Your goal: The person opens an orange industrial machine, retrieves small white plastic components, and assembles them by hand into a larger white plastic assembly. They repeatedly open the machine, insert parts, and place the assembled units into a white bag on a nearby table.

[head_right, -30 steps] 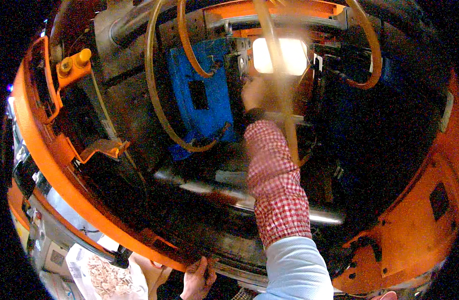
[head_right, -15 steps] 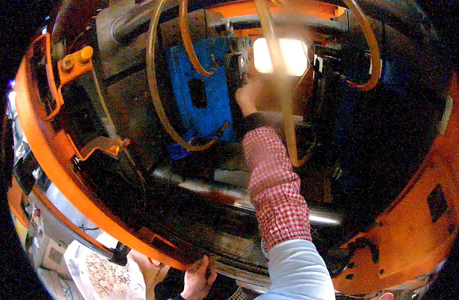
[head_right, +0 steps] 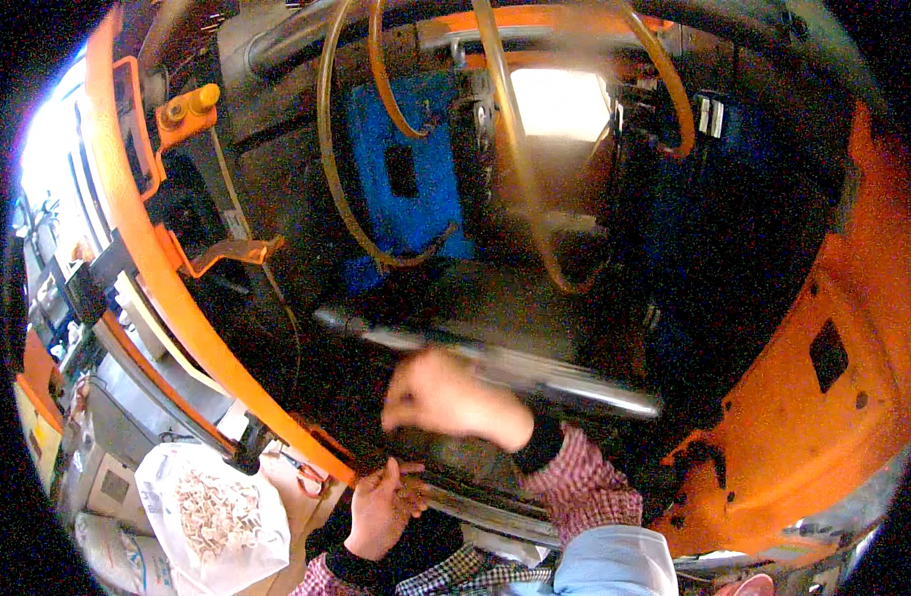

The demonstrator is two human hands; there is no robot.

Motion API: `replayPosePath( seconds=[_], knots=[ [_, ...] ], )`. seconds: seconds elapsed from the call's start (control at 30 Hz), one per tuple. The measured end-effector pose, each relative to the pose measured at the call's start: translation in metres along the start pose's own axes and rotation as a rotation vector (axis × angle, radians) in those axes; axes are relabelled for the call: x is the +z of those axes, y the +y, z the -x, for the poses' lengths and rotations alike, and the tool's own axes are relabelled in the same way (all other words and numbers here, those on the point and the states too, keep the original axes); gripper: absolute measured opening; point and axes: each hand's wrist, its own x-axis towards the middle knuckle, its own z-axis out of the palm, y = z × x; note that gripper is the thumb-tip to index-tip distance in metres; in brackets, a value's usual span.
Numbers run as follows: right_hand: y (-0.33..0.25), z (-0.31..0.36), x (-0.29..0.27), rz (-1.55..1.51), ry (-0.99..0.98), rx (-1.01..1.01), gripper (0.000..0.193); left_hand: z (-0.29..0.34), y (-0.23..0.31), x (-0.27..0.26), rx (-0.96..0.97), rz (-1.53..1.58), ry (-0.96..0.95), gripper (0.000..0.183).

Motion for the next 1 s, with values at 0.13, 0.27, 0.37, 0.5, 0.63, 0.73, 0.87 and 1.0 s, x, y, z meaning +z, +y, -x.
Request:
replayPosePath(
  seconds=[0.13,0.27,0.37,0.5,0.63,0.73,0.87,1.0],
  knots=[
    [-0.032,0.026,0.044,-0.050,0.008,0.063,0.018,0.004,0.002,0.001,0.018,0.047,-0.010,0.050],
    [-0.034,0.034,0.046,0.003,-0.089,0.130,0.016,0.002,0.002,0.002,0.002,0.152,-0.096,0.053],
    [-0.035,0.039,0.047,0.094,0.045,-0.086,0.015,0.004,0.007,0.007,0.014,0.156,-0.138,0.052],
    [-0.011,0.021,0.029,0.323,0.417,-0.163,0.015,0.030,0.017,0.012,0.462,-0.246,0.004,0.051],
    [0.060,-0.029,-0.043,0.317,1.120,0.066,0.012,0.058,0.042,-0.006,1.261,-0.927,0.589,0.057],
    [0.116,-0.077,-0.106,0.465,1.350,0.258,0.013,0.055,0.074,-0.034,1.474,-1.089,1.167,0.060],
    [0.163,-0.123,-0.167,0.416,1.430,0.341,0.019,0.038,0.103,-0.066,1.235,-0.835,0.897,0.044],
    [0.186,-0.156,-0.203,0.413,1.422,0.444,0.019,0.021,0.091,-0.077,1.239,-0.792,0.724,0.031]
  ],
)
